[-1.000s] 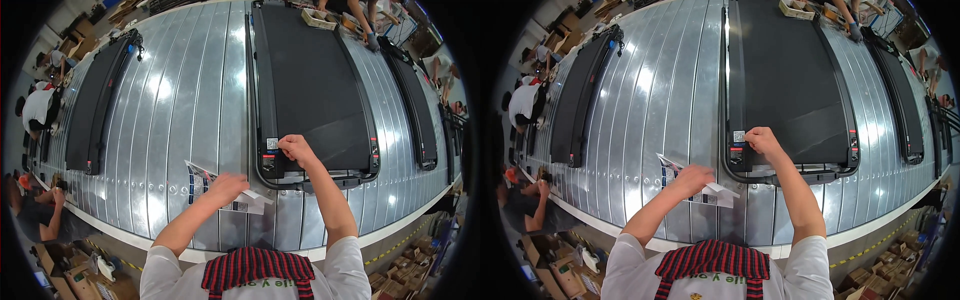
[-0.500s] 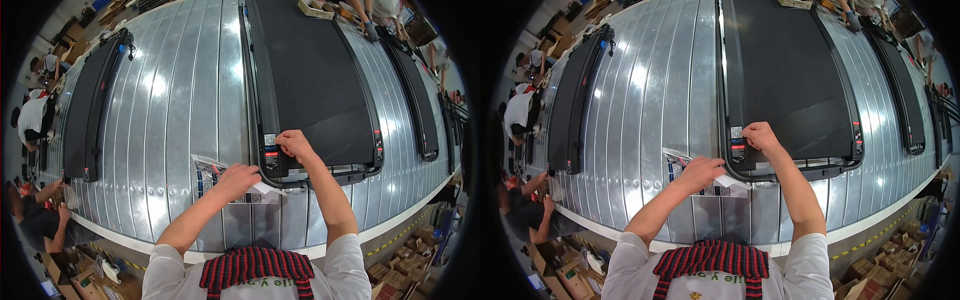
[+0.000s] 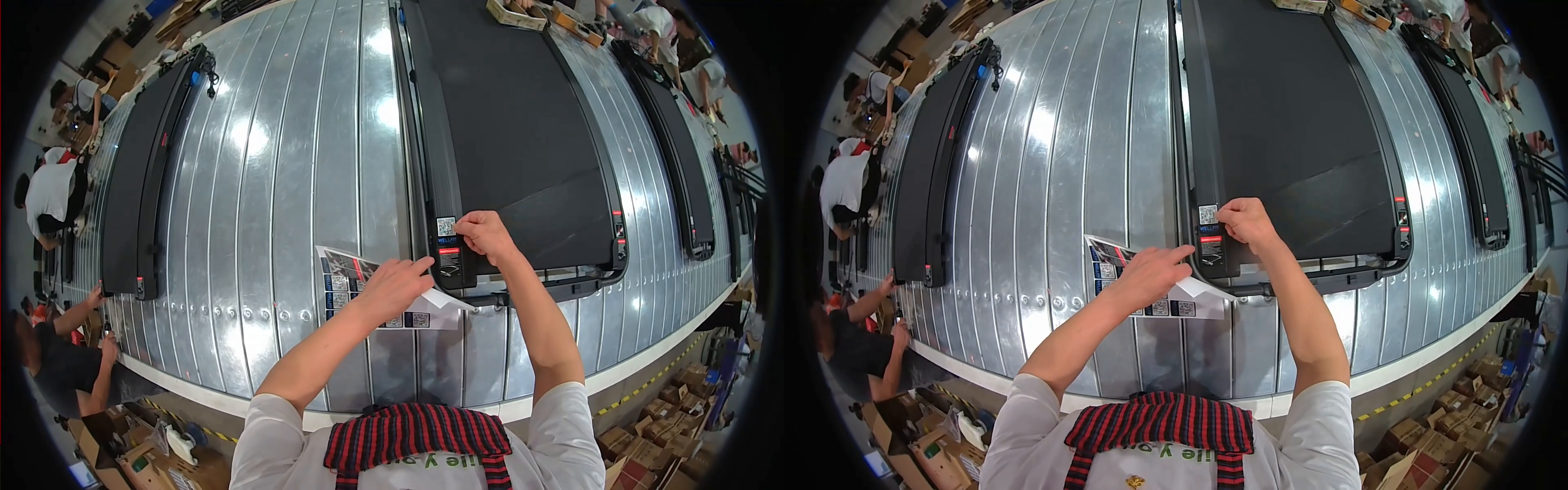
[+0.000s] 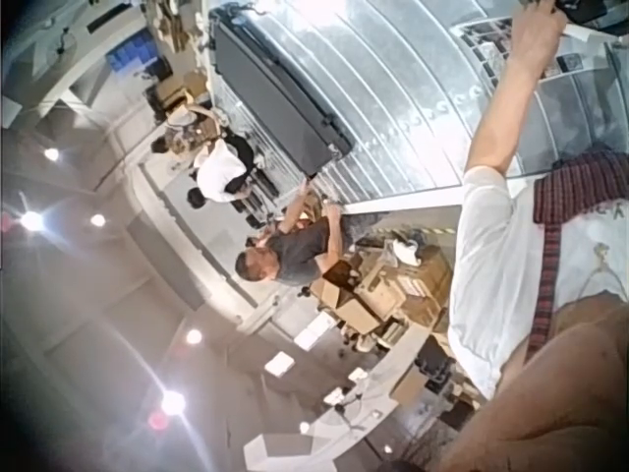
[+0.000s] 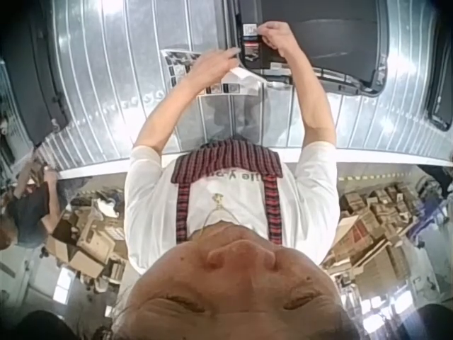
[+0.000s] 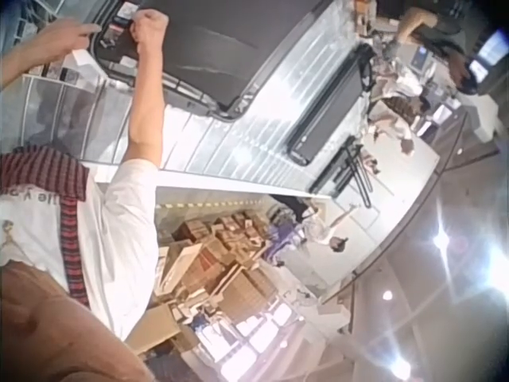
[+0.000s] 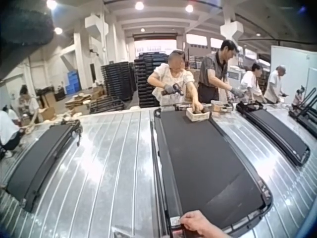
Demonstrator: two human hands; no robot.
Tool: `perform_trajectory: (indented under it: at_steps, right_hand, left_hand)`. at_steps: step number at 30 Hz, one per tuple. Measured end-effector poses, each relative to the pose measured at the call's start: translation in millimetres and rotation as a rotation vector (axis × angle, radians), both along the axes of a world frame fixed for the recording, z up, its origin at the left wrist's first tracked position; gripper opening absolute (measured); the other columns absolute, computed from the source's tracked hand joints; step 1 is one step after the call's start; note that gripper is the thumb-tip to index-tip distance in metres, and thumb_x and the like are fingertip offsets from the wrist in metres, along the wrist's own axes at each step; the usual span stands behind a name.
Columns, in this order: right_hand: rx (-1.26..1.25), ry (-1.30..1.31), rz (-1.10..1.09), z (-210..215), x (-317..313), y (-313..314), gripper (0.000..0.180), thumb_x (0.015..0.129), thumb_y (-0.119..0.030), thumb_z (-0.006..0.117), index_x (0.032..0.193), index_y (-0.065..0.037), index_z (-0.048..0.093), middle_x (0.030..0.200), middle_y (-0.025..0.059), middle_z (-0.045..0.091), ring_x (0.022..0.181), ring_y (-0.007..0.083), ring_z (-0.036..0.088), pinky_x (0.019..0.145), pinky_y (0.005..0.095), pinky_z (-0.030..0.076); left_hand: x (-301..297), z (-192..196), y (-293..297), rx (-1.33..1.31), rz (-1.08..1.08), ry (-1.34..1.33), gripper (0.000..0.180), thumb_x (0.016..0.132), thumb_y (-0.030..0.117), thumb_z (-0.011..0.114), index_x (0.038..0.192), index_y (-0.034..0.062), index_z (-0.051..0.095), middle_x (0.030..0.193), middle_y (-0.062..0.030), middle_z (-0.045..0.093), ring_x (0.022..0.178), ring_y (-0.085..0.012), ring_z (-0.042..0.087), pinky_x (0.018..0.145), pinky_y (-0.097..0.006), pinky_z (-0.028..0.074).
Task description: Applying labels and stickers to treadmills on a factory assembly line.
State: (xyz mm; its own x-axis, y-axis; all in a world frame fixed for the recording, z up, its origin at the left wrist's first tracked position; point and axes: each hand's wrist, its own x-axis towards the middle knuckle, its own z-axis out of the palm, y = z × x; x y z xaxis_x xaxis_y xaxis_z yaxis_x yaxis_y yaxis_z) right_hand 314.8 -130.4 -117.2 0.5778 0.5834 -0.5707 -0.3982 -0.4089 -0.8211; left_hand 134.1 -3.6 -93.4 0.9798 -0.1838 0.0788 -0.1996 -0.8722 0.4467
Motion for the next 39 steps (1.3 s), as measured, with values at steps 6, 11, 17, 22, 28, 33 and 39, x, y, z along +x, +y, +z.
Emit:
perform_trajectory:
  at_steps: [6, 11, 17, 22, 28, 33, 39]
  right_hand:
    - [-0.003, -0.032, -0.025, -3, -2, 0, 0.007, 0.075, -0.006, 0.059, 0.072, 0.000, 0.056, 0.051, -0.0015, 0.044, 0.039, 0.0039, 0.036, 0.033, 0.0194, 0.021]
    - [0.017, -0.052, -0.036, -6, -4, 0, 0.008, 0.074, -0.006, 0.059, 0.071, 0.000, 0.056, 0.051, -0.0016, 0.044, 0.039, 0.0038, 0.036, 0.033, 0.0194, 0.022]
    - [0.018, -0.104, -0.050, -6, -8, 2, 0.007, 0.074, -0.005, 0.058, 0.070, 0.001, 0.056, 0.051, -0.0016, 0.045, 0.040, 0.0040, 0.037, 0.034, 0.0191, 0.024]
    - [-0.030, -0.201, -0.023, -17, -7, 1, 0.009, 0.070, -0.008, 0.059, 0.070, 0.001, 0.058, 0.052, 0.0046, 0.052, 0.043, 0.0100, 0.046, 0.038, 0.0244, 0.035]
    - [-0.413, -0.977, 0.131, 7, -27, 10, 0.016, 0.063, -0.014, 0.066, 0.067, -0.004, 0.055, 0.063, 0.0100, 0.057, 0.059, 0.0270, 0.055, 0.055, 0.0369, 0.043]
    - [-0.126, -1.645, 0.388, -17, -65, -3, 0.008, 0.069, -0.010, 0.053, 0.075, -0.005, 0.051, 0.080, 0.0105, 0.054, 0.083, 0.0253, 0.051, 0.072, 0.0363, 0.039]
    - [-0.218, -1.677, 0.348, -11, -85, 6, 0.024, 0.073, -0.017, 0.055, 0.088, 0.001, 0.052, 0.095, 0.0157, 0.055, 0.094, 0.0274, 0.051, 0.082, 0.0368, 0.038]
  left_hand:
    - [8, -2, 0, -0.007, 0.005, -0.004, 0.011, 0.065, 0.001, 0.051, 0.075, 0.0049, 0.053, 0.115, -0.0108, 0.049, 0.082, -0.0236, 0.055, 0.067, -0.036, 0.042]
    - [18, -4, 0, 0.011, -0.012, 0.042, 0.007, 0.065, 0.002, 0.051, 0.072, 0.0033, 0.052, 0.115, -0.0133, 0.049, 0.078, -0.0245, 0.055, 0.064, -0.037, 0.043]
    - [27, -8, 0, 0.028, -0.026, 0.044, 0.004, 0.065, 0.002, 0.050, 0.069, 0.0009, 0.051, 0.115, -0.0165, 0.049, 0.072, -0.0264, 0.057, 0.061, -0.039, 0.045]
    - [30, -9, -4, 0.046, -0.045, 0.079, 0.003, 0.065, 0.002, 0.051, 0.068, 0.0013, 0.051, 0.119, -0.0179, 0.047, 0.070, -0.0279, 0.058, 0.059, -0.039, 0.047]
    - [27, -4, -6, 0.092, -0.021, 0.154, 0.006, 0.068, 0.007, 0.051, 0.067, 0.0026, 0.055, 0.122, -0.0199, 0.045, 0.077, -0.0281, 0.061, 0.063, -0.038, 0.049]
    - [6, -10, 9, -0.068, -0.086, 0.047, 0.002, 0.070, 0.006, 0.053, 0.070, 0.0045, 0.052, 0.113, -0.0119, 0.053, 0.072, -0.0315, 0.058, 0.061, -0.040, 0.047]
    - [-93, 85, 48, -0.499, 0.262, 0.437, 0.017, 0.078, 0.017, 0.058, 0.092, 0.0074, 0.058, 0.082, -0.0098, 0.062, 0.079, -0.0216, 0.059, 0.065, -0.034, 0.046]
